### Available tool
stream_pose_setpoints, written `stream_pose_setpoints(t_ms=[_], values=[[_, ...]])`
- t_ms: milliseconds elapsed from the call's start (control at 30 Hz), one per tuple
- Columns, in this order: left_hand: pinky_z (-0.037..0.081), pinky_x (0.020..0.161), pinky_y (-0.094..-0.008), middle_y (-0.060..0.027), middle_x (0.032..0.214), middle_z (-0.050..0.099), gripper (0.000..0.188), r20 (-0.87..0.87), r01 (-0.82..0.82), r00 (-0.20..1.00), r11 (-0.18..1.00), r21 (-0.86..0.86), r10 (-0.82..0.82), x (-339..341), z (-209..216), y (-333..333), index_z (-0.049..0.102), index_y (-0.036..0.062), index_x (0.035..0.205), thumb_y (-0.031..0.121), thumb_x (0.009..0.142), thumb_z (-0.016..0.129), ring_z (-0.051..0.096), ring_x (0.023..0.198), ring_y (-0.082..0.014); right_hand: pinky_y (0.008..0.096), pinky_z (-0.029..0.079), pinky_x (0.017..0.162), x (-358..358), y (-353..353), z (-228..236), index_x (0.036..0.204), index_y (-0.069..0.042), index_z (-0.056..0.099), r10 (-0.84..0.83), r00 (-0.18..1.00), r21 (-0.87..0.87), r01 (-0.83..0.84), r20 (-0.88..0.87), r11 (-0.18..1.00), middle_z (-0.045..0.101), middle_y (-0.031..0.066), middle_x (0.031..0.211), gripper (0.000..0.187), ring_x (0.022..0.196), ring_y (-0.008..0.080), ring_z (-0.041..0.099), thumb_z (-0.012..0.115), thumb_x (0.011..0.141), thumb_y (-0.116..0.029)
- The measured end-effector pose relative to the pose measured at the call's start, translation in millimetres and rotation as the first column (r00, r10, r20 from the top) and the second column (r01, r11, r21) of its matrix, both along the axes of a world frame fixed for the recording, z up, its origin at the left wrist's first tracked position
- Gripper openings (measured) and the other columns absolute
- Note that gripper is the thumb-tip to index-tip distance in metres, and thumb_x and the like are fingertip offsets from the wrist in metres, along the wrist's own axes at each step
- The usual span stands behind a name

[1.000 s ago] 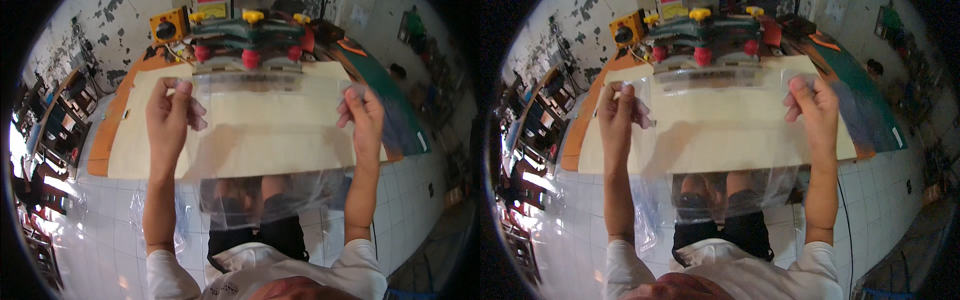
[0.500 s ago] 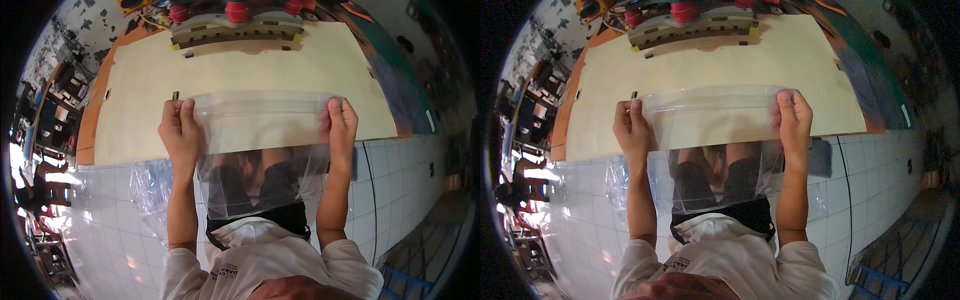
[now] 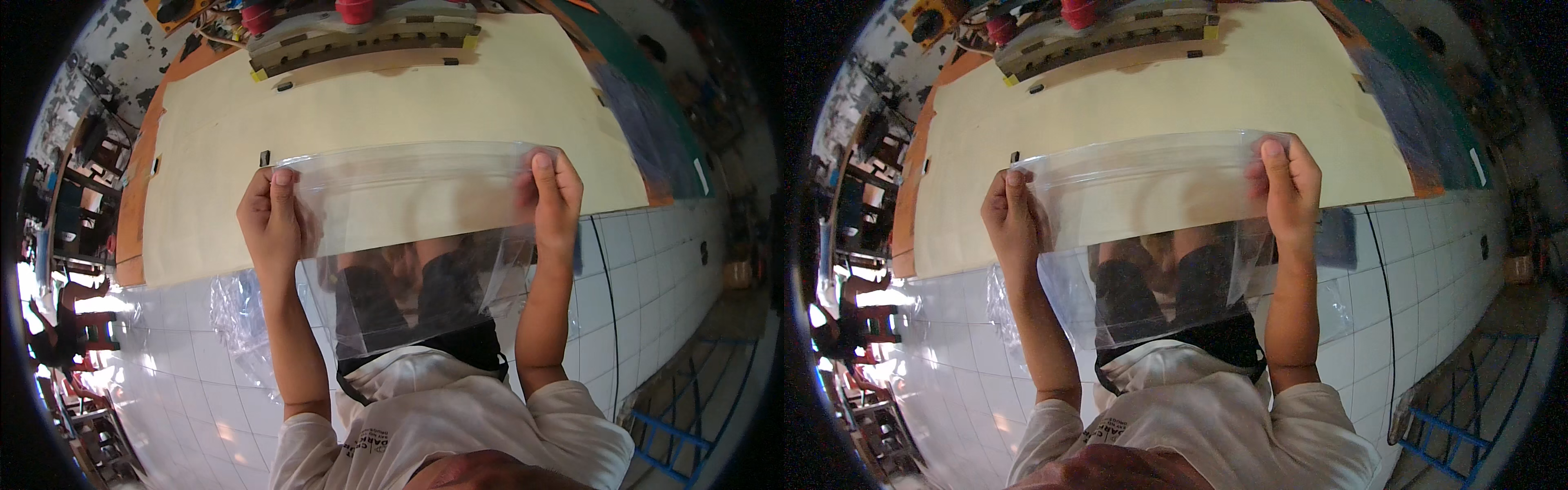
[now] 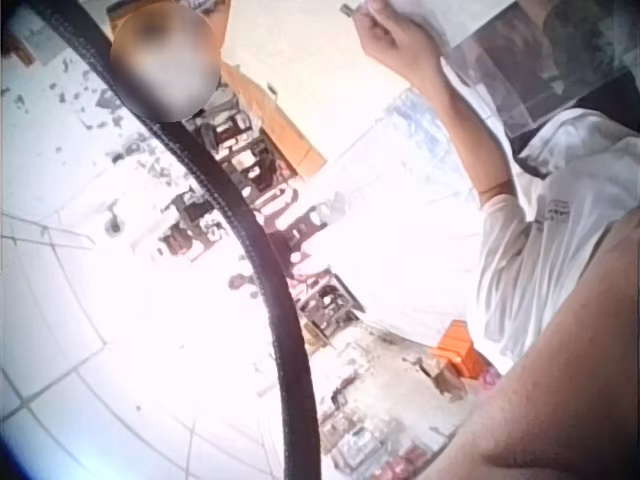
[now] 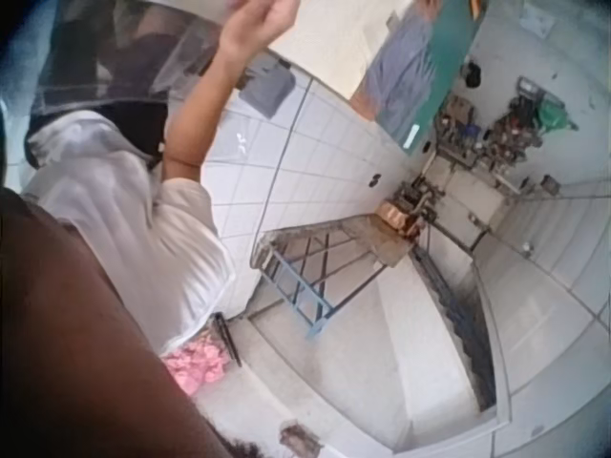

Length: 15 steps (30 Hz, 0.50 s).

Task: The person aligns transparent plastic sheets under a heat sealer machine to seal their edges together. The person then pulls out and separates the layers of the sealed plastic sheets by hand.

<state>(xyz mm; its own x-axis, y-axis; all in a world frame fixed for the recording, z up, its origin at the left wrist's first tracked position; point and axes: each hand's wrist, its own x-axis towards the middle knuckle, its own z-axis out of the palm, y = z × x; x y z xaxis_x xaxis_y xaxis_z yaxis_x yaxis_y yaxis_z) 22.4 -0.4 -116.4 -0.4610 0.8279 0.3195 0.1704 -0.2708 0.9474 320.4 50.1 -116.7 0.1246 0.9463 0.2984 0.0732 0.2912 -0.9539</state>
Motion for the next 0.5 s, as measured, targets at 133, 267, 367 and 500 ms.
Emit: stream_pose_setpoints(t_ms=[133, 267, 367, 500], values=[[0.033, 0.045, -0.0204, 0.0032, 0.063, 0.049, 0.038, 0.171, 0.139, 0.974, 0.987, 0.076, -0.151, -0.9, 3.5, -1.1, 0.056, 0.0019, 0.08, 0.032, 0.1, 0.048, 0.042, 0.05, -0.0036, 0.019, 0.038, 0.047, 3.8, 0.9, -1.9, 0.087, -0.005, 0.059, -0.025, 1.0, 0.013, 0.025, -0.019, 1.0, 0.057, -0.0004, 0.066, 0.027, 0.053, 0.0041, 0.047, 0.053, 0.097, -0.029], [0.038, 0.046, -0.0221, 0.0013, 0.064, 0.051, 0.04, 0.164, 0.195, 0.966, 0.98, 0.042, -0.199, -10.2, -4.2, -4.4, 0.056, 0.0011, 0.079, 0.033, 0.101, 0.045, 0.048, 0.052, -0.0058, 0.019, 0.037, 0.047, 1.4, -0.1, -1.3, 0.086, -0.007, 0.059, -0.075, 0.997, 0.004, 0.075, -0.022, 0.997, 0.055, -0.0021, 0.064, 0.026, 0.052, 0.0037, 0.044, 0.054, 0.097, -0.03], [0.04, 0.048, -0.0227, 0.0002, 0.064, 0.053, 0.04, 0.15, 0.154, 0.976, 0.988, 0.021, -0.156, -4.9, -1.3, -6.4, 0.058, -0.0002, 0.083, 0.032, 0.101, 0.045, 0.05, 0.055, -0.0066, 0.0191, 0.036, 0.047, 2.5, 0.6, -2.9, 0.086, -0.007, 0.059, -0.06, 0.998, 0.01, 0.06, -0.024, 0.998, 0.055, -0.0021, 0.065, 0.026, 0.053, 0.0034, 0.044, 0.054, 0.096, -0.03], [0.043, 0.052, -0.0248, -0.0038, 0.069, 0.058, 0.047, 0.176, 0.268, 0.945, 0.962, 0.059, -0.274, -10.5, -1.3, -9.8, 0.062, -0.0035, 0.104, 0.041, 0.1, 0.045, 0.054, 0.059, -0.0099, 0.0186, 0.036, 0.048, 1.1, -1.6, -0.5, 0.086, -0.007, 0.059, -0.057, 0.998, -0.002, 0.057, -0.018, 0.998, 0.055, -0.0021, 0.065, 0.026, 0.053, 0.0031, 0.044, 0.054, 0.097, -0.03]])
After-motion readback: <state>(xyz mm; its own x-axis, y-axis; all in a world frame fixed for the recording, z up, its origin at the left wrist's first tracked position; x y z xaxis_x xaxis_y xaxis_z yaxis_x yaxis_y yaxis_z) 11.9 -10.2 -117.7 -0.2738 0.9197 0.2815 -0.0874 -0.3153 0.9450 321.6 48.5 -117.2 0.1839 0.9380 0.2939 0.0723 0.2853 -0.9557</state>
